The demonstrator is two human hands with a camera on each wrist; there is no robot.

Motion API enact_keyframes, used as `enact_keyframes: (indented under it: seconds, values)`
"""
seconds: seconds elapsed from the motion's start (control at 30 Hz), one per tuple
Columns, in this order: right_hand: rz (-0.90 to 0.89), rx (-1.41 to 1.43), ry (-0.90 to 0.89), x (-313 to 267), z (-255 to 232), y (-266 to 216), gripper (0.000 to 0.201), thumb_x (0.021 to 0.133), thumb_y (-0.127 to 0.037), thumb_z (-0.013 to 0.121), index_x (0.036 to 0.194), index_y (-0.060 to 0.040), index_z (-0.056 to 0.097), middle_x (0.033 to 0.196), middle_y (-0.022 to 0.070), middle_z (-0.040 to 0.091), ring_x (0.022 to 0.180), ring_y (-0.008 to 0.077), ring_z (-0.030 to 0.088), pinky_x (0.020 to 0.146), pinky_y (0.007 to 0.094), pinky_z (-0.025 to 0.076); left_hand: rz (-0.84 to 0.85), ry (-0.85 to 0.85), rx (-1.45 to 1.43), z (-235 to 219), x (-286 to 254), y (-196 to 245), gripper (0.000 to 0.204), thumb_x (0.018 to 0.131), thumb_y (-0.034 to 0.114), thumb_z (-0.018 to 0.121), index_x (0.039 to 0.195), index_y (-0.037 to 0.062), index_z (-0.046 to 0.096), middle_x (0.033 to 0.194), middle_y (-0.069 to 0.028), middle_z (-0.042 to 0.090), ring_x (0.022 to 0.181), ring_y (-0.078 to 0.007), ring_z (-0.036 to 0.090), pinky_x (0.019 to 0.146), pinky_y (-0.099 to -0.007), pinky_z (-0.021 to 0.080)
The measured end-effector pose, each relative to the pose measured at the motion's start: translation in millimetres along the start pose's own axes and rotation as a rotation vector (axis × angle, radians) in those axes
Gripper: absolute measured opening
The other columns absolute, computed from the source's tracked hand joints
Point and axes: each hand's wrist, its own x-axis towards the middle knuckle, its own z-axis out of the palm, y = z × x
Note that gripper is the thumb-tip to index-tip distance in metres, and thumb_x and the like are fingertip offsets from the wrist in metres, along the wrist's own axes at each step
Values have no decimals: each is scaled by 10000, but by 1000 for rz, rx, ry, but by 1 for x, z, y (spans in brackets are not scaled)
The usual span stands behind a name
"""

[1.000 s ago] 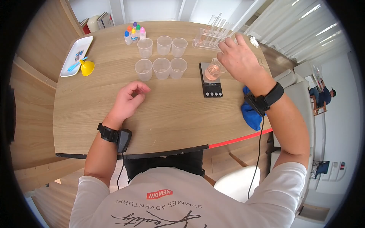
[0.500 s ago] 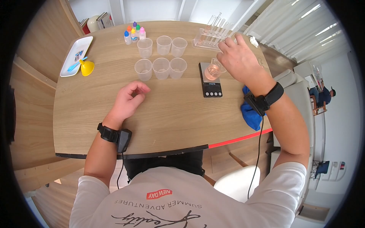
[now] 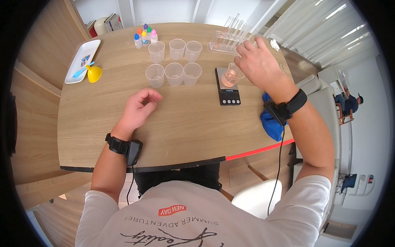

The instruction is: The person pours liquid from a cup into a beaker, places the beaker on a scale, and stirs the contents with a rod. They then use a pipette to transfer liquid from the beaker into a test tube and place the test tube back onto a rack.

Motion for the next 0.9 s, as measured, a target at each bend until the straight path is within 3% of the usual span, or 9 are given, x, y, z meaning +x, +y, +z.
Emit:
enact_keyframes:
  seconds: [0.1, 0.2, 0.27, 0.3, 0.37, 0.4, 0.47, 0.57, 0.9]
  values:
    - [52, 43, -6, -3, 4, 1, 207, 758, -104, 675, 956, -146, 723, 1013, 28, 591, 1090, 202, 533, 1059, 430, 366, 10, 0, -4, 0, 0, -1, 209, 871, -56, 564, 1030, 39, 659, 970, 11, 649, 907, -93, 572, 844, -258, 475]
    - [195, 342, 45, -13, 10, 9, 281, 750, -103, 699, 1027, -147, 721, 1018, 45, 606, 1091, 217, 553, 1035, 443, 374, 22, 3, -6, 0, 0, 0, 206, 873, -55, 566, 1031, 40, 660, 972, 11, 650, 909, -93, 574, 846, -259, 476]
    - [430, 547, 207, -23, 20, 11, 336, 785, -123, 730, 1118, -154, 705, 1082, 73, 634, 1038, 251, 600, 943, 410, 443, 26, 8, -7, 0, -1, 2, 204, 875, -52, 568, 1032, 41, 661, 972, 11, 651, 910, -93, 575, 846, -260, 476]
    - [431, 546, 208, -28, 29, 11, 336, 785, -123, 730, 1118, -154, 705, 1082, 73, 634, 1038, 251, 600, 943, 410, 443, 21, 13, -7, 1, -1, 2, 202, 878, -50, 569, 1032, 41, 662, 970, 13, 650, 908, -91, 575, 845, -259, 476]
    - [756, 901, 422, -41, 57, 7, 369, 840, -169, 765, 1189, -99, 666, 1107, 82, 659, 980, 220, 633, 831, 335, 491, 20, 18, -5, 1, -1, 2, 199, 880, -47, 569, 1033, 41, 663, 969, 14, 650, 906, -90, 575, 844, -259, 476]
    - [759, 900, 425, -47, 75, 4, 369, 840, -169, 765, 1189, -99, 666, 1107, 82, 659, 980, 220, 633, 831, 335, 491, 19, 16, -10, 1, -1, 1, 198, 882, -45, 570, 1033, 42, 663, 968, 17, 649, 905, -88, 574, 844, -259, 475]
    - [1122, 1460, 480, -58, 108, -6, 391, 884, -187, 762, 1215, -24, 632, 1075, 69, 670, 941, 141, 628, 782, 266, 492, 20, 6, -13, 1, -1, 1, 196, 884, -44, 570, 1033, 42, 663, 968, 19, 647, 904, -86, 573, 843, -258, 475]
    - [1202, 1613, 557, -71, 133, -27, 410, 910, -172, 745, 1233, 26, 587, 1032, 47, 661, 968, 97, 604, 828, 263, 483, 33, -8, -5, 2, 0, 2, 197, 885, -44, 570, 1035, 43, 664, 970, 24, 644, 913, -82, 573, 847, -257, 472]
    - [1332, 1785, 642, -75, 152, -65, 425, 923, -110, 722, 1282, 13, 531, 1085, 55, 655, 1010, 122, 617, 891, 262, 483, 23, -10, -14, 0, -1, -1, 205, 893, -54, 559, 1047, 46, 649, 1017, 24, 647, 935, -77, 576, 855, -252, 471]
